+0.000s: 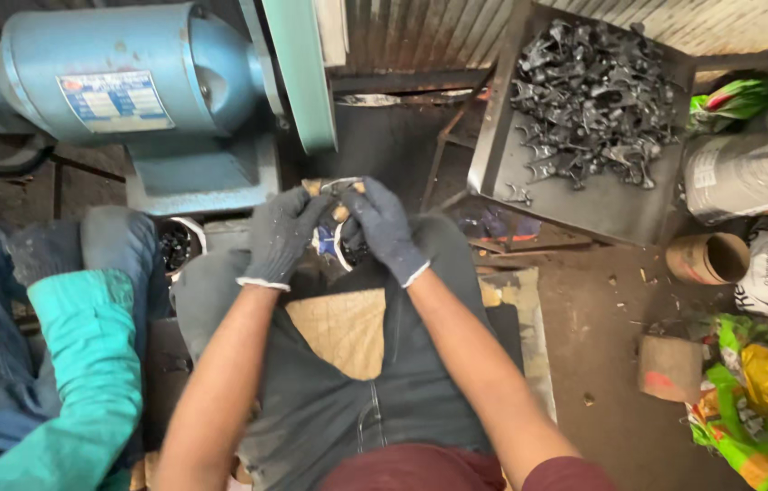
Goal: The person sits at a bench grinder and grinds small dark metal castings, holding each piece against the spinning abrasive belt with both gloved hands until sparks fly, then places the ground piece on a metal tray beside them and picks up the next piece from a container.
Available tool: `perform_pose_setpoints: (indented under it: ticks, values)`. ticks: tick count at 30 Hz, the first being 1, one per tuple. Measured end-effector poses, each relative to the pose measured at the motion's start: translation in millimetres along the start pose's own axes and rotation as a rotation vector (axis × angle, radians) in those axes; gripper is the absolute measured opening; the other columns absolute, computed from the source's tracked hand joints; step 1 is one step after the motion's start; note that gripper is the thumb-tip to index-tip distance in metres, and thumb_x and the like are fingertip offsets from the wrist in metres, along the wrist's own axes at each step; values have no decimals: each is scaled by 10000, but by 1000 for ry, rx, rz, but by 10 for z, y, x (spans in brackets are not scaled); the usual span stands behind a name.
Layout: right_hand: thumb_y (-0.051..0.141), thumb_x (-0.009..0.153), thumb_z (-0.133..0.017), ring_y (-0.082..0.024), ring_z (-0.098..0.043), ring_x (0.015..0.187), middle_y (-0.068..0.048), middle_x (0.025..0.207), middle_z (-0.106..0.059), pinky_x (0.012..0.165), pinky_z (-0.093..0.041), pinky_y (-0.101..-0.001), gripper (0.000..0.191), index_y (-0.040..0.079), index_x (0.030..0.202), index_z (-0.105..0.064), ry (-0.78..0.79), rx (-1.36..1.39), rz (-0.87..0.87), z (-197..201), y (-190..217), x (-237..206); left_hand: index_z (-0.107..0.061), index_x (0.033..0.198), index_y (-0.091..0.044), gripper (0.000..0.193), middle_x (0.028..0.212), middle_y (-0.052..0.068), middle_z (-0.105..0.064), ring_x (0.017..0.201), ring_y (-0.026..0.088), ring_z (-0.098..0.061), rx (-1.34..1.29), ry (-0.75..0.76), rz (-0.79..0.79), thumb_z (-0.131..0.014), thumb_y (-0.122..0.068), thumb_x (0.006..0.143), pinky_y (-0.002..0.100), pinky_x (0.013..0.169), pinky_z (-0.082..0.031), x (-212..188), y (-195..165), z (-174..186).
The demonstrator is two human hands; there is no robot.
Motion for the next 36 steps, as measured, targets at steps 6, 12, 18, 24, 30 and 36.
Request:
perform_pose_setpoints:
  ticks: [6, 12, 18, 24, 30, 36]
  values:
    - [170, 1024, -594, -100, -632, 795, -7, 886, -692, 709, -523, -281, 196, 7, 1087, -684, -1, -210, -12, -239, -482, 576, -753, 940, -32, 416, 856, 220, -724, 815, 415, -696, -62, -142, 229, -604, -415, 1002, 483, 715, -492, 330, 406, -370]
    - [187, 1023, -621, -127, -654, 733, -52, 857, -725, 681, -509, -311, 226, -7, 1094, -713, 37, -204, -69, -152, -651, 776, -745, 917, 15, 365, 821, 238, -705, 777, 381, -701, -257, -295, 299, -635, -332, 940, 464, 694, -486, 438, 559, -562]
    - [156, 1023, -607, -168, -688, 874, -112, 984, -745, 783, -532, -321, 231, -15, 1148, -697, -124, -410, 84, 73, -481, 727, -758, 911, 10, 386, 774, 237, -695, 701, 333, -683, -277, -173, 346, -657, -360, 955, 446, 664, -480, 605, 263, -729]
    - [156, 1056, -574, -162, -714, 952, -97, 1084, -750, 848, -554, -295, 264, 0, 1248, -665, -339, -409, 203, 91, -222, 133, -757, 1030, -18, 336, 824, 183, -743, 690, 286, -707, -613, 43, 167, -657, -331, 959, 371, 655, -509, 334, -62, -489]
    - [129, 1041, -587, -136, -660, 1017, -75, 1126, -729, 897, -523, -289, 271, 0, 1261, -677, -158, -195, 158, -120, -314, 247, -745, 1085, -27, 361, 864, 178, -754, 770, 259, -743, -306, -130, 171, -663, -354, 956, 363, 687, -528, 248, -10, -252]
    - [154, 1032, -595, -99, -645, 924, -47, 1019, -734, 839, -526, -267, 240, 0, 1185, -698, -130, -148, -41, -136, -508, 608, -747, 1024, -7, 384, 852, 212, -733, 763, 313, -745, -273, -205, 345, -646, -370, 949, 393, 702, -523, 498, 133, -398]
Point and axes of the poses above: each hand's wrist, its own x-axis towards the middle knuckle, its own z-axis out of the back of the hand, y = z × x, the point moved 1 cm from there along x, towards the middle knuckle
